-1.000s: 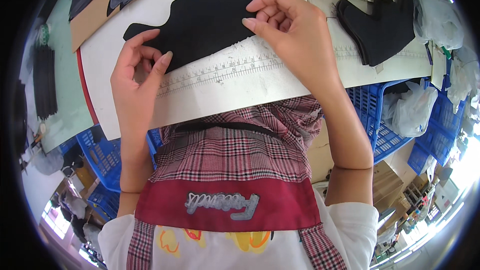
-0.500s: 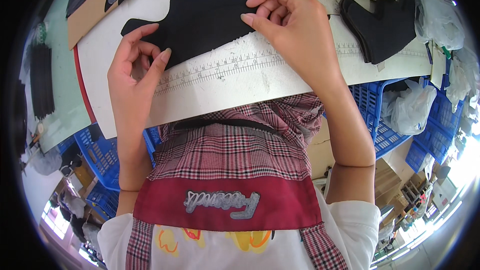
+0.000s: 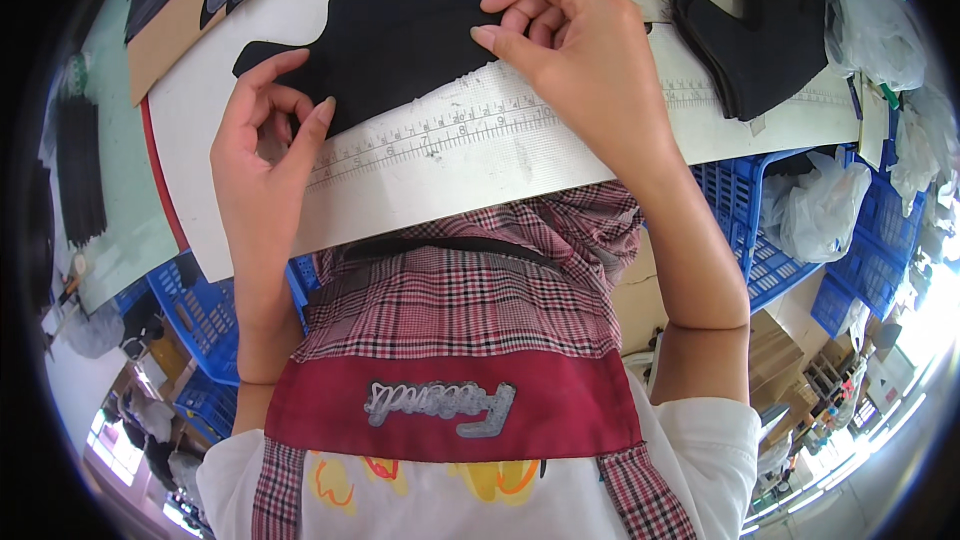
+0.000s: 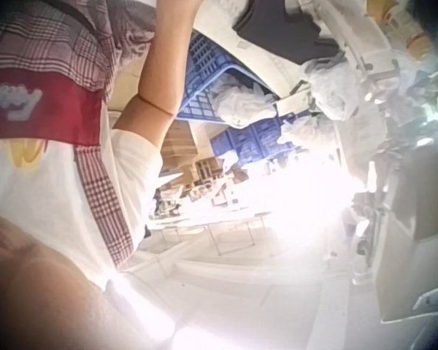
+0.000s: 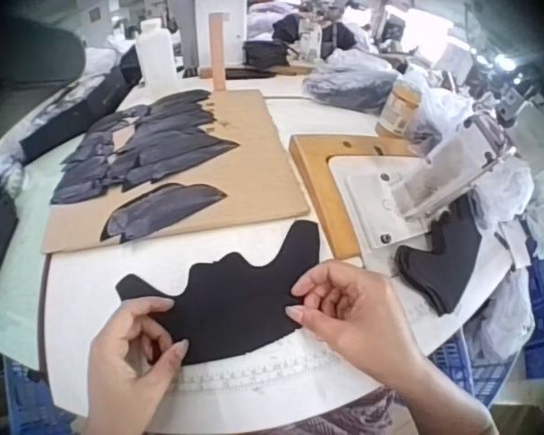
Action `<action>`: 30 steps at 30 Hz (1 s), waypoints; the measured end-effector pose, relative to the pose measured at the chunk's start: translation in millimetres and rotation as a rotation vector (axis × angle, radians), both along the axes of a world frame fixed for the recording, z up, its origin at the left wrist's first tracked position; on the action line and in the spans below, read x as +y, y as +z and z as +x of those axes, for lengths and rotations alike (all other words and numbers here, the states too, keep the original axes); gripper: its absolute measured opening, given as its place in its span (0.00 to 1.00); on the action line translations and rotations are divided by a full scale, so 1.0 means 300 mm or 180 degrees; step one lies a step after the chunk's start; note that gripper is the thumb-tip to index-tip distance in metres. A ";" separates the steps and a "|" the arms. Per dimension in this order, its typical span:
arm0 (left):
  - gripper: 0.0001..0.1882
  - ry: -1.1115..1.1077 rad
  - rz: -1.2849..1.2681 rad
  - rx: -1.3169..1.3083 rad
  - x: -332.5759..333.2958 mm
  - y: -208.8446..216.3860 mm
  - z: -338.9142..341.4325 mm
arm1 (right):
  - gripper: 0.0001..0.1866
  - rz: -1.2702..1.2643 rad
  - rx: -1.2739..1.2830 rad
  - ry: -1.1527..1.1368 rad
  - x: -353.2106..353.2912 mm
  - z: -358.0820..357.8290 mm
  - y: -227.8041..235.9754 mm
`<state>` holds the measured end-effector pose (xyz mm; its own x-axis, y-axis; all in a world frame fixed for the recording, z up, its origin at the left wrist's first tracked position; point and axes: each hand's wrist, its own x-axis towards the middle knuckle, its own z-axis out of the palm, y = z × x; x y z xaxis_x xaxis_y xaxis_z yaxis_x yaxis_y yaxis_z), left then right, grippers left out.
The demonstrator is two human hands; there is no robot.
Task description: The person repeatedly picks up small black fabric pieces and aligns them with a larger black fabric piece on a white work surface. They smooth the pieces into place and then move the assembled unit to a pile on the right side of the table. The process is repeated multiple times throughout the clip.
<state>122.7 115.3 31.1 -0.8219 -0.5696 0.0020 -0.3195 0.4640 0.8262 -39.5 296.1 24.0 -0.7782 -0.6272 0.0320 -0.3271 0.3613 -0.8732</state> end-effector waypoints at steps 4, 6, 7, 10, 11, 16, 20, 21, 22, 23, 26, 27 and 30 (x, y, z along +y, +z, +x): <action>0.20 -0.0007 -0.0052 -0.0001 0.003 0.001 -0.003 | 0.09 -0.0010 0.0035 0.0018 0.003 -0.003 -0.004; 0.20 -0.0014 -0.0051 0.0001 0.002 0.001 -0.002 | 0.09 0.0000 0.0047 0.0031 0.004 -0.004 -0.004; 0.20 -0.0017 -0.0051 0.0002 0.002 0.001 -0.002 | 0.09 0.0013 0.0047 0.0035 0.003 -0.004 -0.002; 0.20 -0.0004 -0.0048 0.0004 0.003 0.000 -0.004 | 0.10 0.0095 0.0038 0.0082 0.007 -0.004 0.000; 0.20 0.0002 -0.0073 -0.0009 0.004 0.000 -0.005 | 0.10 0.0129 0.0033 0.0104 0.008 -0.004 0.001; 0.19 0.0010 -0.0190 -0.0226 -0.001 0.002 -0.002 | 0.11 0.0328 0.0332 -0.0019 0.001 0.010 0.008; 0.24 -0.0231 -0.1298 -0.0298 -0.024 0.014 -0.003 | 0.12 0.0343 0.0517 -0.0087 0.004 0.010 0.005; 0.26 -0.0344 -0.1835 -0.0135 -0.014 0.000 -0.007 | 0.13 0.0345 0.0506 -0.0068 0.000 0.012 0.004; 0.28 -0.0446 -0.2370 0.0025 0.002 -0.003 -0.011 | 0.13 0.0350 0.0499 -0.0039 -0.004 0.013 0.004; 0.32 -0.0930 -0.2131 0.0051 0.045 0.014 -0.029 | 0.13 0.0355 0.0491 -0.0010 -0.007 0.016 0.005; 0.47 -0.1907 -0.1609 0.0130 0.160 -0.004 -0.044 | 0.13 0.0302 0.0526 0.0028 -0.012 0.009 0.001; 0.48 -0.1906 -0.1601 -0.0027 0.146 -0.021 -0.030 | 0.12 0.0313 0.0502 0.0006 -0.008 0.007 -0.001; 0.50 -0.1774 -0.1700 -0.0350 0.042 -0.026 0.067 | 0.12 0.0286 0.0610 -0.0207 0.002 0.017 -0.005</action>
